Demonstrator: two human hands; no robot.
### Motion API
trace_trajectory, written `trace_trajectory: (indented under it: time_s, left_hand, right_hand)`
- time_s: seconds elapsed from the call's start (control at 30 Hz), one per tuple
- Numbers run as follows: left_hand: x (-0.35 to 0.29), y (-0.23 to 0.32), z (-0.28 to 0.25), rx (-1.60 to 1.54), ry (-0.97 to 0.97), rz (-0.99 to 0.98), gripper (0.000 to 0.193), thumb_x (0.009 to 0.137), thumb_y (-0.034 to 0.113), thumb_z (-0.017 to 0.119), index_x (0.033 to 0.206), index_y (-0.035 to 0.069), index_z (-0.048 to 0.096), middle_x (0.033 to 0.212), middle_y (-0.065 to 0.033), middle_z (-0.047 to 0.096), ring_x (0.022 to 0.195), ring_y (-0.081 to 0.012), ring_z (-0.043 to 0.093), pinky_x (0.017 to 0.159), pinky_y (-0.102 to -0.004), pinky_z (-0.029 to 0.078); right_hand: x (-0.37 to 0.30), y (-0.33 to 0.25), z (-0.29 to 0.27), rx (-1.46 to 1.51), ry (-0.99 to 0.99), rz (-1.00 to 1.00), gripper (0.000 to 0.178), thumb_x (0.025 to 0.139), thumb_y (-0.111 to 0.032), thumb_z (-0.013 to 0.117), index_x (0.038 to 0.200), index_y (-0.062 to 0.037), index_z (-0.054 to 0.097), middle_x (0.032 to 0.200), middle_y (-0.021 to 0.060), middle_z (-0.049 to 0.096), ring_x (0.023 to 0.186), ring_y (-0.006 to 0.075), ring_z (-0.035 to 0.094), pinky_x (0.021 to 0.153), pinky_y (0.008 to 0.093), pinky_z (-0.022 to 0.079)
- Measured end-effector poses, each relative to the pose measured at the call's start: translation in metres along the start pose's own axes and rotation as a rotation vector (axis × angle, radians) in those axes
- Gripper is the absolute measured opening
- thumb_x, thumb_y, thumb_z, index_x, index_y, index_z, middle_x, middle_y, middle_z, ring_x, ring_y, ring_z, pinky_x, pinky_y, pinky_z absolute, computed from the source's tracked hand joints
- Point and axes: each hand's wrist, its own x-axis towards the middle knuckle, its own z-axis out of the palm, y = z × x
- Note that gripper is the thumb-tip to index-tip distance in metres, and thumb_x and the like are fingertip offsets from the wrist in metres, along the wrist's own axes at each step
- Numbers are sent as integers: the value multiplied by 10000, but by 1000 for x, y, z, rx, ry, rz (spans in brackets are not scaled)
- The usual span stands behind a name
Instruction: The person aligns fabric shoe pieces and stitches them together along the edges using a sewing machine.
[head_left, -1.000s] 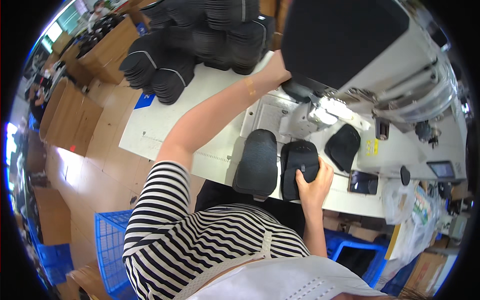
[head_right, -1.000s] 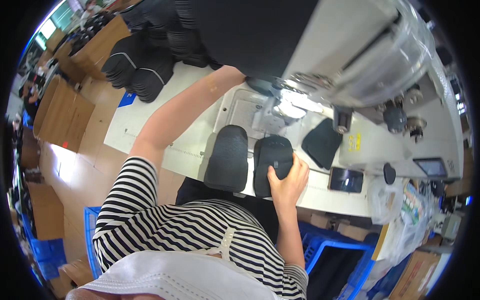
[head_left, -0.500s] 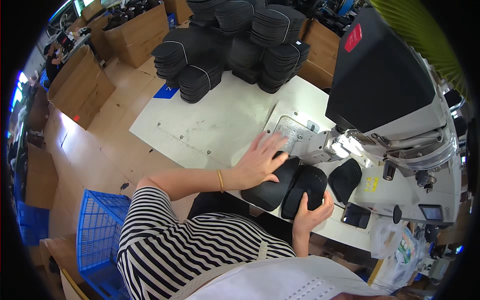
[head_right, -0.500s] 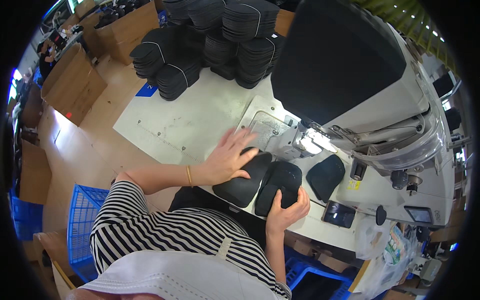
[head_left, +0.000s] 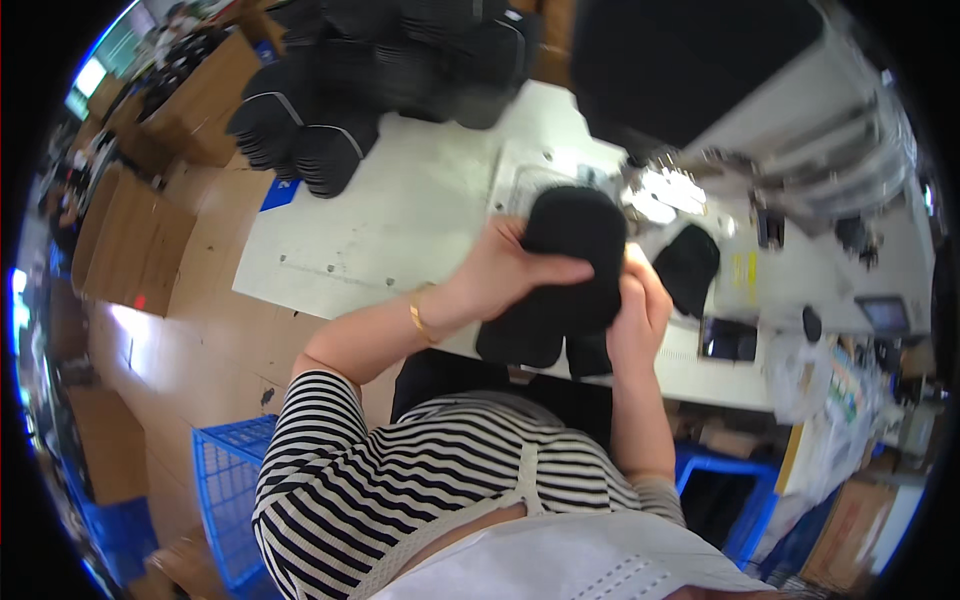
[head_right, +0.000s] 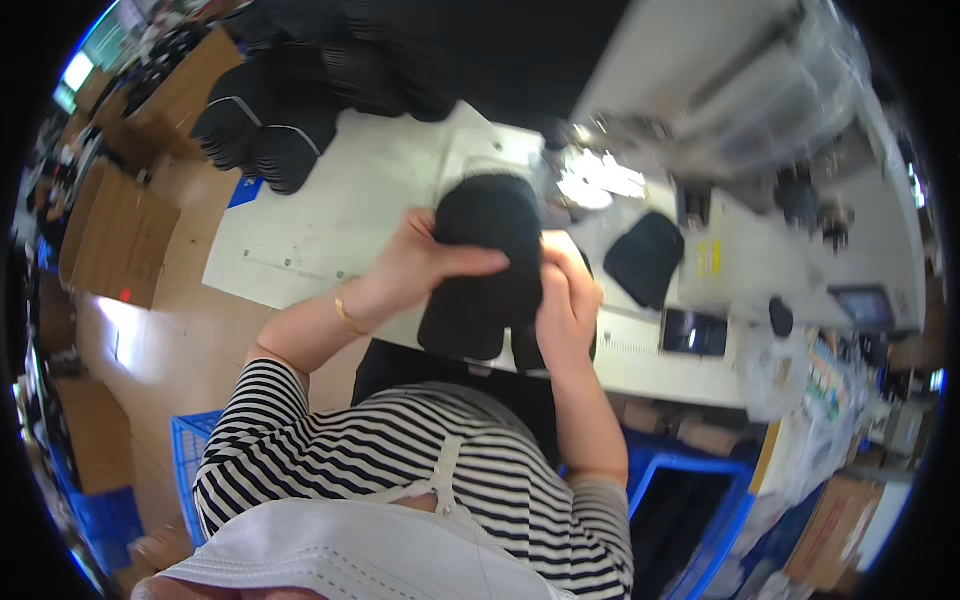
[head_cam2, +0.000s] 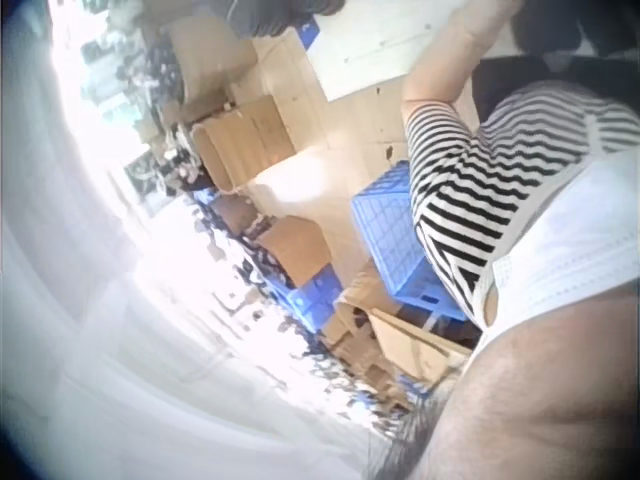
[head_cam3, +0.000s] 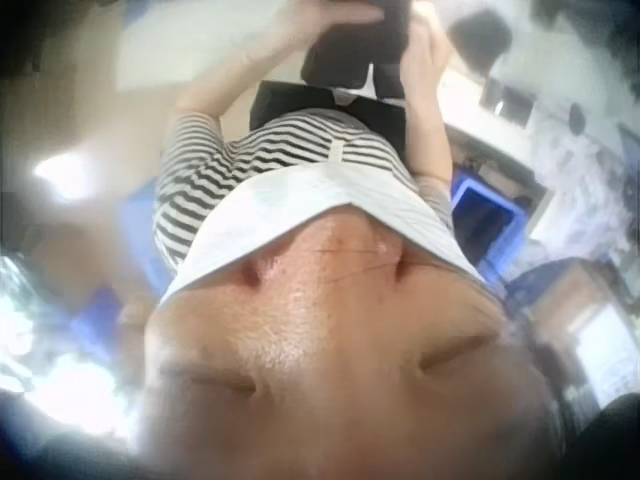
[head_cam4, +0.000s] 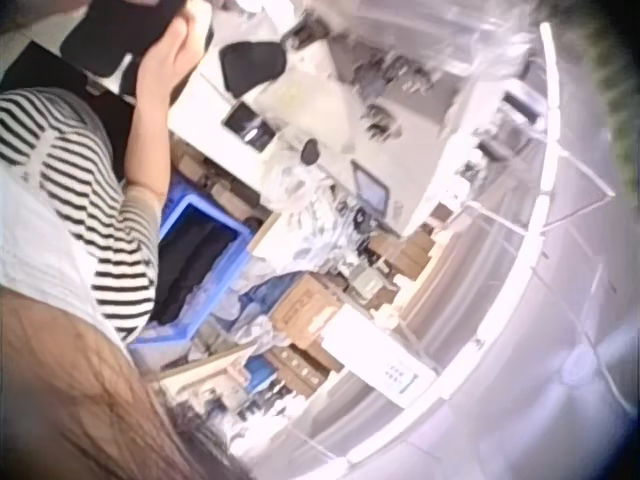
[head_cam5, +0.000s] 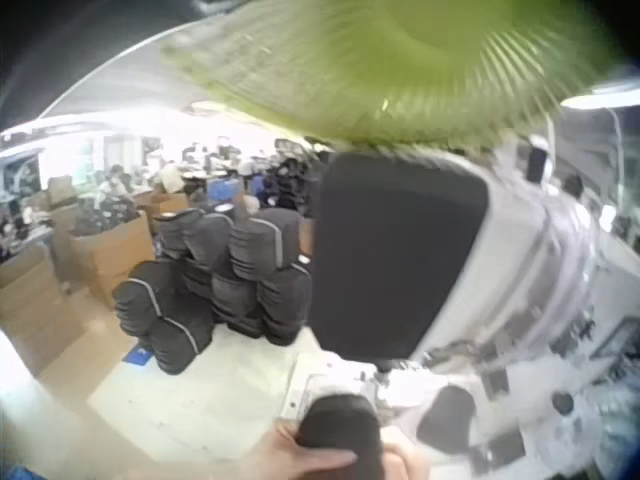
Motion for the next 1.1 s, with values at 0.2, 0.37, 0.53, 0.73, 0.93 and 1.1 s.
trace_trajectory:
  time_s: [0.2,0.37,0.53,0.73,0.93,1.1]
  left_hand:
    - [9,0,-16,-313,168,207,206,783,-47,733,984,-26,694,954,-107,708,837,-176,687,773,-298,569]
    - [13,-9,-15,-273,141,209,181,790,-50,729,957,0,680,936,-94,702,841,-164,681,774,-287,559]
    - [12,-10,-11,-214,152,194,220,788,-69,724,986,2,659,951,-89,694,848,-166,679,777,-278,558]
    - [14,-8,-7,-231,199,210,212,789,-70,724,980,-10,654,949,-97,692,842,-165,676,773,-280,560]
    - [25,-3,-12,-143,160,226,234,784,-57,736,991,-7,639,947,-87,684,828,-161,669,772,-279,556]
    - [40,5,-18,-44,128,194,276,767,-26,762,1010,-26,631,942,-91,680,839,-160,665,775,-280,554]
  right_hand:
    - [-10,-2,-2,114,-87,17,138,889,17,587,1022,41,615,1035,50,589,779,55,556,680,187,442]
    - [-23,-5,-8,163,-44,62,99,876,49,601,975,57,595,1041,85,587,767,80,613,671,210,521]
    - [-30,-10,-6,280,-20,100,78,884,71,582,962,66,584,992,110,632,819,118,660,732,236,561]
    - [-32,-13,-4,252,17,166,105,894,84,556,996,81,582,952,162,667,806,182,684,740,289,584]
    - [-23,-17,0,322,49,171,109,892,66,579,999,80,578,936,151,672,824,181,693,748,270,582]
    - [-12,-15,-9,160,-132,249,208,956,-68,536,1067,95,603,923,172,687,790,231,714,661,261,578]
